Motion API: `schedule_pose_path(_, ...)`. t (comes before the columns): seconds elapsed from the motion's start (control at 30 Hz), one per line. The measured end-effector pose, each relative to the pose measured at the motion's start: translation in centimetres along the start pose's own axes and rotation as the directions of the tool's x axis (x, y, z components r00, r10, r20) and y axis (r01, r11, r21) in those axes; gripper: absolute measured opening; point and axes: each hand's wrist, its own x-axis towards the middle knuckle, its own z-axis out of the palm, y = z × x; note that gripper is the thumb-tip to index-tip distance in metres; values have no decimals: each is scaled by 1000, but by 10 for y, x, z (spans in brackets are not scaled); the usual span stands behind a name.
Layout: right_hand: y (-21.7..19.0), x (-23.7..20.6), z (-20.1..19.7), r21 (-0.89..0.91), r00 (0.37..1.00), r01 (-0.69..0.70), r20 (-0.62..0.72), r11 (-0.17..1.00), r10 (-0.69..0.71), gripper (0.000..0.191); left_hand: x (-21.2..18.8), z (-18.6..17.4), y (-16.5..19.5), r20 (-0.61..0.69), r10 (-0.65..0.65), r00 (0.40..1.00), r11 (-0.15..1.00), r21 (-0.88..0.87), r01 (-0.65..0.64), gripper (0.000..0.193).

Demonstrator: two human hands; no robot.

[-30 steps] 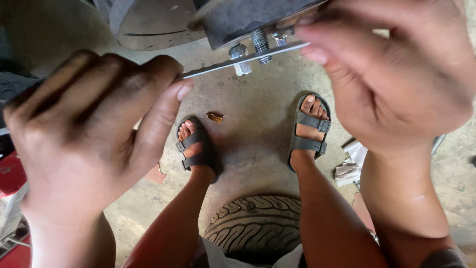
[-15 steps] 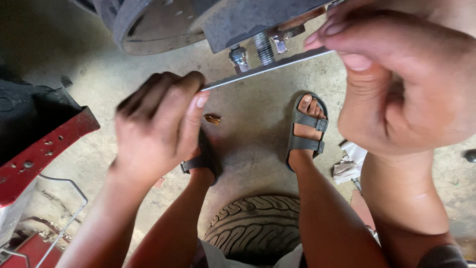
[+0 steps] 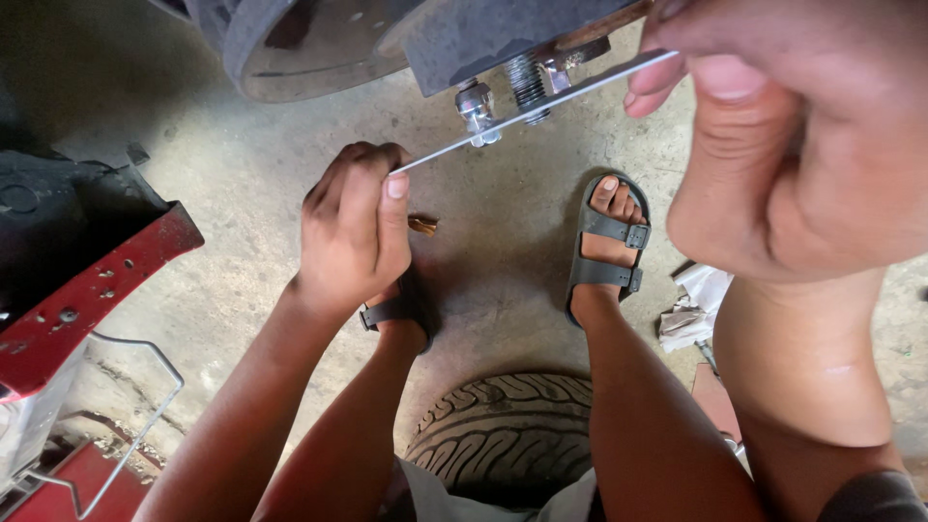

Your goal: The person kneels under a raised car and works on the exposed brake hub and disc. They handle wheel studs and lug nuts, apply a substance from a small tube onto the studs using a thin rod, and thread lug nuts onto the studs by hand one at a time.

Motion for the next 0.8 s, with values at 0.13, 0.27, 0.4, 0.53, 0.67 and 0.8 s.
schedule_pose_path(0.13,0,0,0,2,1000,1,0,1000,-1,19,1,1,2,-4,3,1000,1000,-26,-3,8)
schedule_pose_path(0.27,0,-1,0,-6,1000,-3,-4,1000,3,19,3,2,5,20,-26,999,999,-32,26,9)
schedule_pose_path(0.4,0,-3,-1,-2,1000,-4,-5,1000,4,19,4,2,5,22,-17,1000,1000,-16,17,8)
schedule_pose_path(0.53,-1,-4,-2,-7,1000,-6,0,1000,6,19,1,3,2,30,-11,1000,1000,18,10,7)
schedule_pose_path(0.67,-1,-4,-3,0,1000,-8,5,1000,8,19,0,4,-1,40,-14,999,999,34,12,7)
schedule_pose_path(0.8,-1,-5,-3,-5,1000,2,8,1000,-2,19,-2,5,-2,27,-45,999,998,48,44,9)
